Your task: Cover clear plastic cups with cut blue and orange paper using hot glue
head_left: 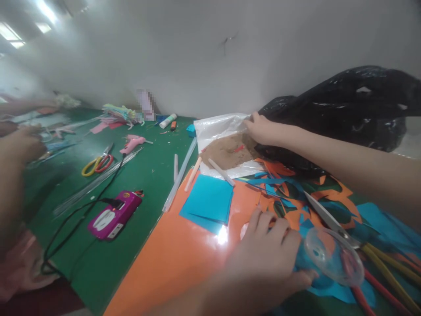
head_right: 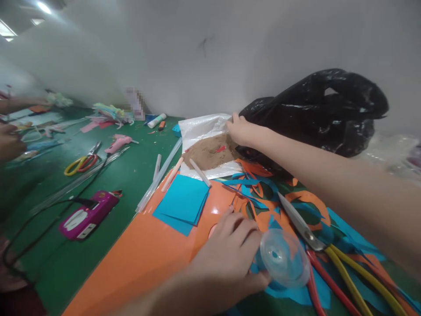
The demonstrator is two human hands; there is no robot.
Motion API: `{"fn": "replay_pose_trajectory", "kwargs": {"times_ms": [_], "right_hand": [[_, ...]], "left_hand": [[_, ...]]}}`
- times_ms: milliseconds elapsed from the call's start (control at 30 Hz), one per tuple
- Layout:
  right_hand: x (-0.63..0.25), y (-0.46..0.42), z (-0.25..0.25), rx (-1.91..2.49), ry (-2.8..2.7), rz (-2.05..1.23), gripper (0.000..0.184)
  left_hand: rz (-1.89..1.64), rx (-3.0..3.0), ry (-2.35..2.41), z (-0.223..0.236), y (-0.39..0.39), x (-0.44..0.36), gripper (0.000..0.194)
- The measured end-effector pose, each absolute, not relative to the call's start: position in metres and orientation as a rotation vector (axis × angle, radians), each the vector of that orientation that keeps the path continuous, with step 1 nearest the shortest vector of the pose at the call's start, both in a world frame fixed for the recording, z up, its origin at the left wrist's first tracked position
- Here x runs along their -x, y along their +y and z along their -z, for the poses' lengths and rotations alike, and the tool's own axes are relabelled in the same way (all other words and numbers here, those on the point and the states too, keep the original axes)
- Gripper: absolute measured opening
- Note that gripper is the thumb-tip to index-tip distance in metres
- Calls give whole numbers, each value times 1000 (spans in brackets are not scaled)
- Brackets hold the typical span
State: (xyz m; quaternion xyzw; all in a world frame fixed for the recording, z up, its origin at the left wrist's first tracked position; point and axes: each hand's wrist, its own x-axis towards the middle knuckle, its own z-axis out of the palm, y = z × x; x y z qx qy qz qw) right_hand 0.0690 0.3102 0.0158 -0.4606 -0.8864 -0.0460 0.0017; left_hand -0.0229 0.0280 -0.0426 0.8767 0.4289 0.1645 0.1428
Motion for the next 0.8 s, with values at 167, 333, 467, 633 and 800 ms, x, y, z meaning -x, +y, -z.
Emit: {"fn": "replay_pose_trajectory", "kwargs": {"times_ms": [167,333,467,633,800], "right_hand": [[-81,309,-20,1406,-2754,74,49],[-84,306,-27,1347,-2854,147,40],[-80,301,-26,1483,-2820,205,45],[-77,298,-30,1544,-2869,196,49],[-77,306,-36,1590,-2843,37,31]], "left_hand": [[-428,-2497,1246,38,29,23,48],[-388,-2479,1239,32,30,23,48],[-406,-2486,1240,34,29,23,46],[-408,-2464,1231,37,28,24,46],[-413,-2480,1230,37,27,24,48]]}}
